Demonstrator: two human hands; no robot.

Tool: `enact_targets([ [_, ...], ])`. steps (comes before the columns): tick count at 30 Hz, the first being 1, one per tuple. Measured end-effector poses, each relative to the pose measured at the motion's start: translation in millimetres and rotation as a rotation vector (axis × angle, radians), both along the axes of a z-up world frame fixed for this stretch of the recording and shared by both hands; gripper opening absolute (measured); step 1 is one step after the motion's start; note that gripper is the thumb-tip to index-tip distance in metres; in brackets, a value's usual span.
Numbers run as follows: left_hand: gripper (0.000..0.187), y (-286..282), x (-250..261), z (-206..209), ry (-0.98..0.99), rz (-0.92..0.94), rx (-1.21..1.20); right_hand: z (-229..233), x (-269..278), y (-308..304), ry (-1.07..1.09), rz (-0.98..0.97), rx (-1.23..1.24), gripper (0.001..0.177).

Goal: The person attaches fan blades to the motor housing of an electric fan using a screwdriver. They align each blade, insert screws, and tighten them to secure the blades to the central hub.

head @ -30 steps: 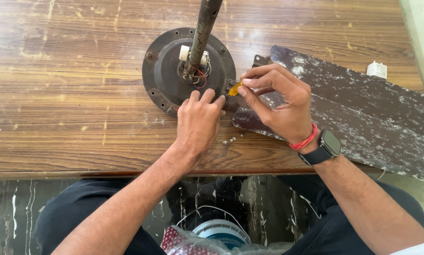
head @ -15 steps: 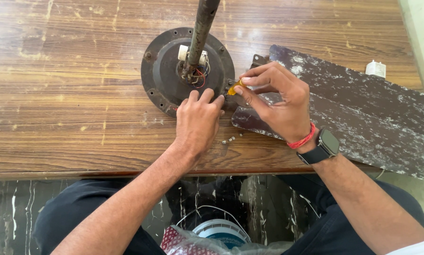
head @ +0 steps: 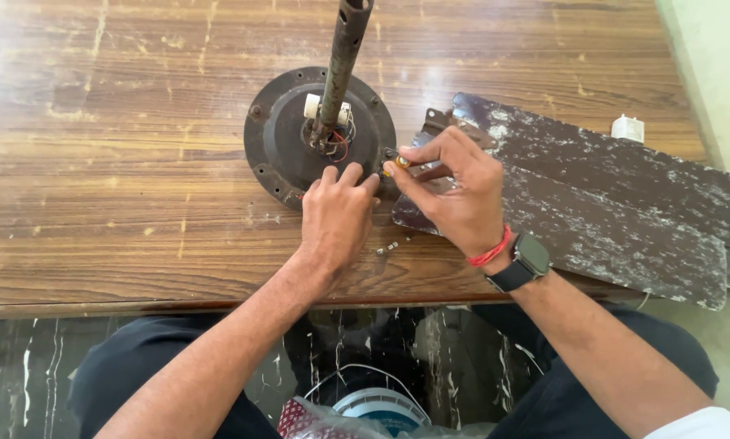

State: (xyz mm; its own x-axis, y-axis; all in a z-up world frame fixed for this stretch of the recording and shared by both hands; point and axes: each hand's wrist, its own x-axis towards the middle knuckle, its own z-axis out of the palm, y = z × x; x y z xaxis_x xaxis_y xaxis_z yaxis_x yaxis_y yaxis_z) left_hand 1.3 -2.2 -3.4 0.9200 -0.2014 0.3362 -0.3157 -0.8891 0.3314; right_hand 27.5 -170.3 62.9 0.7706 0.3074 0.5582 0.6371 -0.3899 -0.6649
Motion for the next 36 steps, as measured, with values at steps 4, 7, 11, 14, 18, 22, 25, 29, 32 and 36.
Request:
enact_targets([
  [4,0.032,-0.2,-0.8,0.2,-0.006,0.007,-0.022,-1.3,-6.7,5.4,0.027,-0.047,0.051,0.016],
  [7,0.035,0.1,-0.7,-2.4,-0.022,0.005,-0.039,-4.0,-7.7,5.3,0.037,-0.076,0.041,0.016],
  [11,0.032,-0.9,-1.6,-6.9,-0.050,0.025,-0.062,-5.6,-5.7,6.5,0.006,-0.119,0.043,0.019],
  [14,0.027,-1.7,-1.7,-9.9,-0.103,0.044,-0.061,-3.9,-12.6,8.1,-0.060,-0.113,-0.033,0.019],
  [18,0.020,0.3,-5.7,-11.8,-0.213,0.020,-0.069,-3.7,-35.5,9.5,-0.146,-0.026,-0.094,0.016],
  [22,0.021,1.7,-9.4,-11.0,-0.258,-0.011,-0.084,1.0,-29.9,1.8,-0.081,0.013,-0.077,0.016],
  [25,0.028,-1.6,-12.8,-9.8,-0.347,-0.025,-0.075,7.5,-23.0,-10.3,0.008,-0.017,0.049,0.016],
  [29,0.026,-9.5,-18.7,-7.7,-0.381,0.026,-0.092,19.8,-19.6,-29.5,0.042,-0.117,0.138,0.016],
  [32,0.027,-14.0,-22.9,-9.6,-0.418,0.053,-0.077,24.3,-17.8,-44.0,0.067,-0.146,0.163,0.018],
  [36,0.026,-19.2,-24.3,-14.0,-0.446,0.087,-0.058,21.2,-12.6,-57.9,0.157,-0.168,0.153,0.019],
])
